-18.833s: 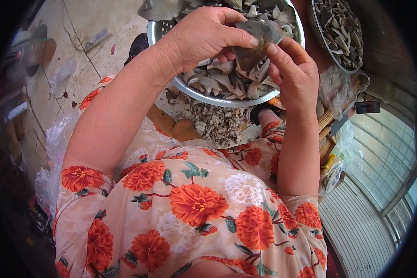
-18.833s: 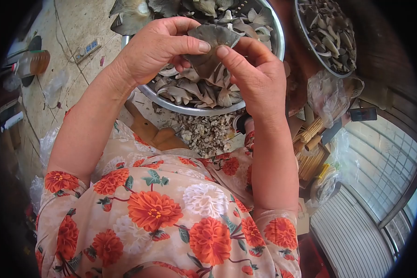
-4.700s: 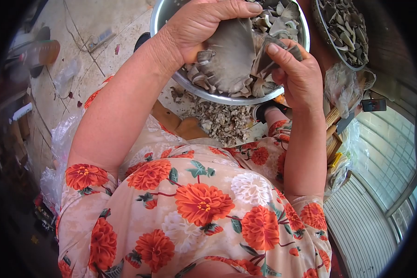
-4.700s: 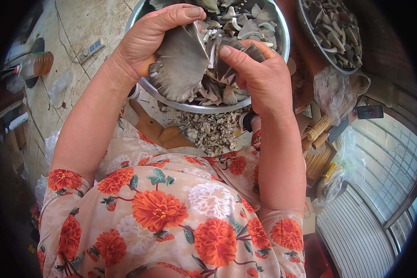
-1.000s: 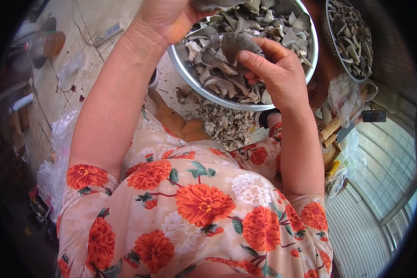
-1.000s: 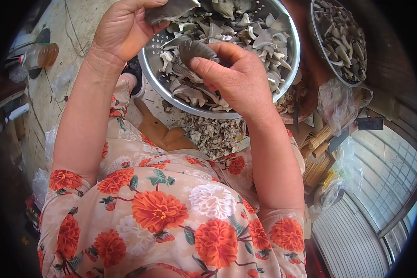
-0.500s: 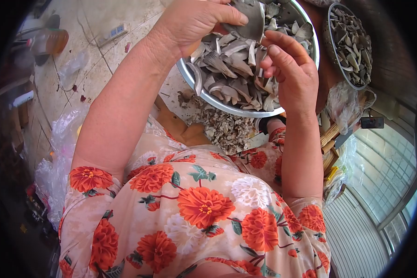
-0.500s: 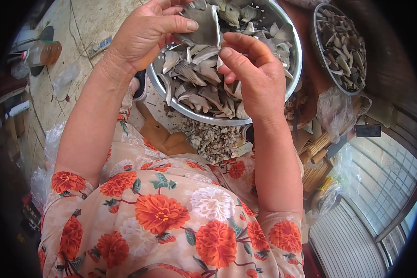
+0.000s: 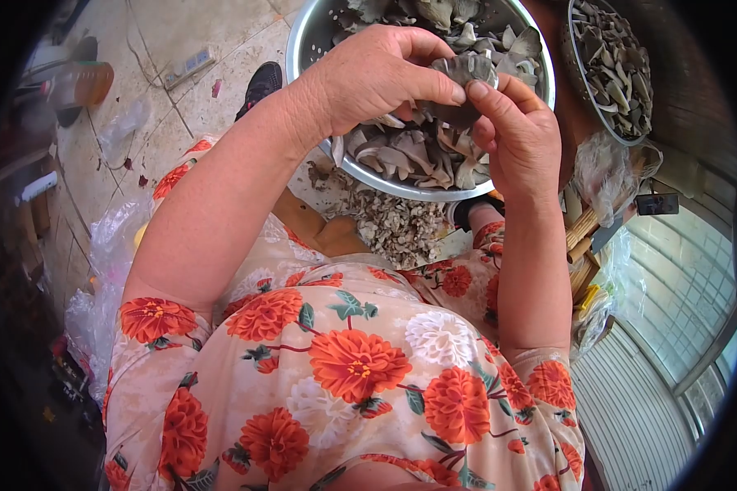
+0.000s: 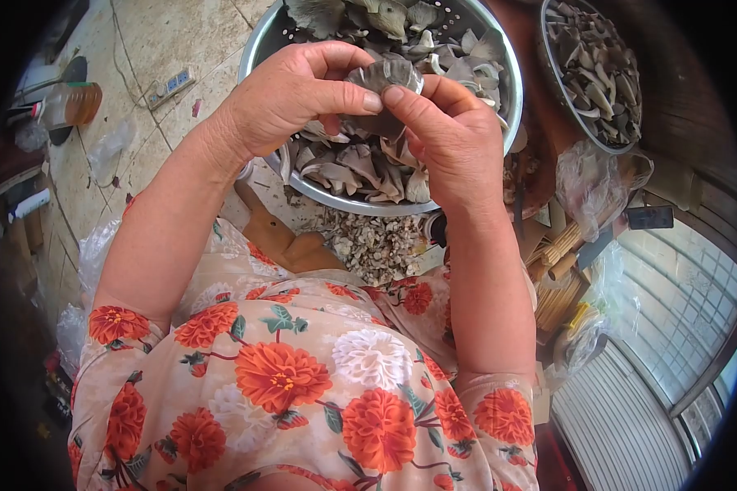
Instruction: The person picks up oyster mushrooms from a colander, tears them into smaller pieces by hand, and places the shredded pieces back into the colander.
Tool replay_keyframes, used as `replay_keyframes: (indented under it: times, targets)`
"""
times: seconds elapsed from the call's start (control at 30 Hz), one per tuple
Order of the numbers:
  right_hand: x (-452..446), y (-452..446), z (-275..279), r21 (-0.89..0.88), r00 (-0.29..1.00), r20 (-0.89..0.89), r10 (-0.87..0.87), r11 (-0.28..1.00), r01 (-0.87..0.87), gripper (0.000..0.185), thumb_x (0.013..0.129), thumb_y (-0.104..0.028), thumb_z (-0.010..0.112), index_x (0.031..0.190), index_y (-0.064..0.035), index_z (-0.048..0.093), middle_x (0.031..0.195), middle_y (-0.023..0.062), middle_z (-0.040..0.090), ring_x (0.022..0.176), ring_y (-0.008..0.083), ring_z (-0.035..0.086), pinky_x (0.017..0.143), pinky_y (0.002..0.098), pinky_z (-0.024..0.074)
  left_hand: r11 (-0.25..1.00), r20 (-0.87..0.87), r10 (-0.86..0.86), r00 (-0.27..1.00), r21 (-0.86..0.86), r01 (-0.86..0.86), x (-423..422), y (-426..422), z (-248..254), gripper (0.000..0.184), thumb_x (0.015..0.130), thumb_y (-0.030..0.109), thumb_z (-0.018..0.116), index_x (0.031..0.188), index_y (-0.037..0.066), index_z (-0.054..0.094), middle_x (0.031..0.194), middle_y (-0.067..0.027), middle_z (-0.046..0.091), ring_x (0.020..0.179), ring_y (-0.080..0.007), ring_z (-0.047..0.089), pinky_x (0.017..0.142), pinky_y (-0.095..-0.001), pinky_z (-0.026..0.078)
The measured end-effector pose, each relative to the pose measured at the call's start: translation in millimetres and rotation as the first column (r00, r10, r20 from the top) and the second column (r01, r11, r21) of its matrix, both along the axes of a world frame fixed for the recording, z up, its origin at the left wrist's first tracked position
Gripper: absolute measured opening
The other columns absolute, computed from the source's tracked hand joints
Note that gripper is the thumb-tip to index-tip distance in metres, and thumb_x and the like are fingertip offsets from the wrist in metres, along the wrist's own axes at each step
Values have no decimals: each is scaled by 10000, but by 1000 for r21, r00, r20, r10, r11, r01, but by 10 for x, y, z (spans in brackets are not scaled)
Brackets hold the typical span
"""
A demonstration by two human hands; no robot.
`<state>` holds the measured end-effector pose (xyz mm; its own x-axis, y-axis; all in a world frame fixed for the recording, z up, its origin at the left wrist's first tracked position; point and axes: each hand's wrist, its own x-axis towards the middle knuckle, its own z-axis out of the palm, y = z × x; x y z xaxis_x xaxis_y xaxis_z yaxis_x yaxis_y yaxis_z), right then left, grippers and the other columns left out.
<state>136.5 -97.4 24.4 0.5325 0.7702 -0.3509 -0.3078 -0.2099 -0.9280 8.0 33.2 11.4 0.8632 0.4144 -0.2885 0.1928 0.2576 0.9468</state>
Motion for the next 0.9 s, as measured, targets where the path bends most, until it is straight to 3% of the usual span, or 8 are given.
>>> replay_keyframes:
  times: [0.17, 0.33, 0.57, 0.7, 0.8, 0.87, 0.9]
  targets:
    - [16, -34, 15, 25, 998, -62, -11, 1000, 12, 176, 768, -144, 728, 862, -18, 649, 680, -27, 565, 514, 24, 444, 434, 163, 311, 998, 22, -12, 1000, -65, 14, 23, -15, -20, 330, 772, 157, 702, 1069, 59, 596, 854, -12, 628, 686, -67, 569, 544, -218, 477]
    - [21, -52, 34, 59, 972, -231, 49, 998, -36, 178, 790, -123, 684, 911, -6, 625, 738, -4, 585, 519, 31, 444, 437, 167, 322, 954, 117, -51, 992, -289, 83, -9, -1, -8, 292, 786, 146, 683, 1060, 87, 600, 867, 7, 629, 709, -67, 595, 545, -215, 484]
    - [76, -97, 7, 186, 886, -419, 196, 974, -127, 250, 798, -151, 656, 984, 2, 588, 811, 28, 604, 570, 40, 476, 477, 157, 356, 927, 174, -83, 981, -349, 140, -39, 18, -32, 274, 799, 127, 666, 1063, 102, 600, 875, 16, 628, 725, -66, 602, 547, -211, 487]
    - [50, -85, 7, 201, 888, -421, 185, 974, -108, 249, 800, -139, 654, 992, 5, 587, 811, 27, 604, 570, 43, 478, 477, 160, 358, 935, 174, -86, 981, -327, 140, -35, 16, -18, 270, 807, 139, 664, 1066, 104, 599, 882, 22, 624, 736, -61, 598, 536, -206, 486]
    - [-21, -48, 68, 141, 926, -370, 74, 990, -23, 230, 794, -112, 668, 979, 4, 598, 794, 18, 602, 564, 36, 469, 469, 158, 351, 955, 166, -82, 983, -270, 125, -21, -6, -23, 268, 816, 157, 664, 1069, 102, 596, 880, 23, 620, 741, -59, 595, 538, -202, 488]
    - [-2, -43, 27, 71, 982, -188, -5, 997, 19, 190, 784, -89, 691, 940, -6, 619, 757, -2, 591, 555, 28, 459, 453, 156, 333, 966, 158, -70, 985, -236, 107, -12, -37, -14, 269, 821, 167, 663, 1072, 99, 594, 878, 22, 617, 742, -60, 594, 543, -201, 492]
    - [-2, -50, 15, 71, 982, -188, -7, 997, 21, 190, 784, -89, 691, 940, -6, 619, 757, -2, 591, 555, 28, 459, 453, 156, 333, 977, 159, -27, 987, -204, 59, -10, -55, -2, 264, 823, 180, 667, 1063, 95, 598, 872, 19, 616, 742, -62, 594, 551, -203, 499]
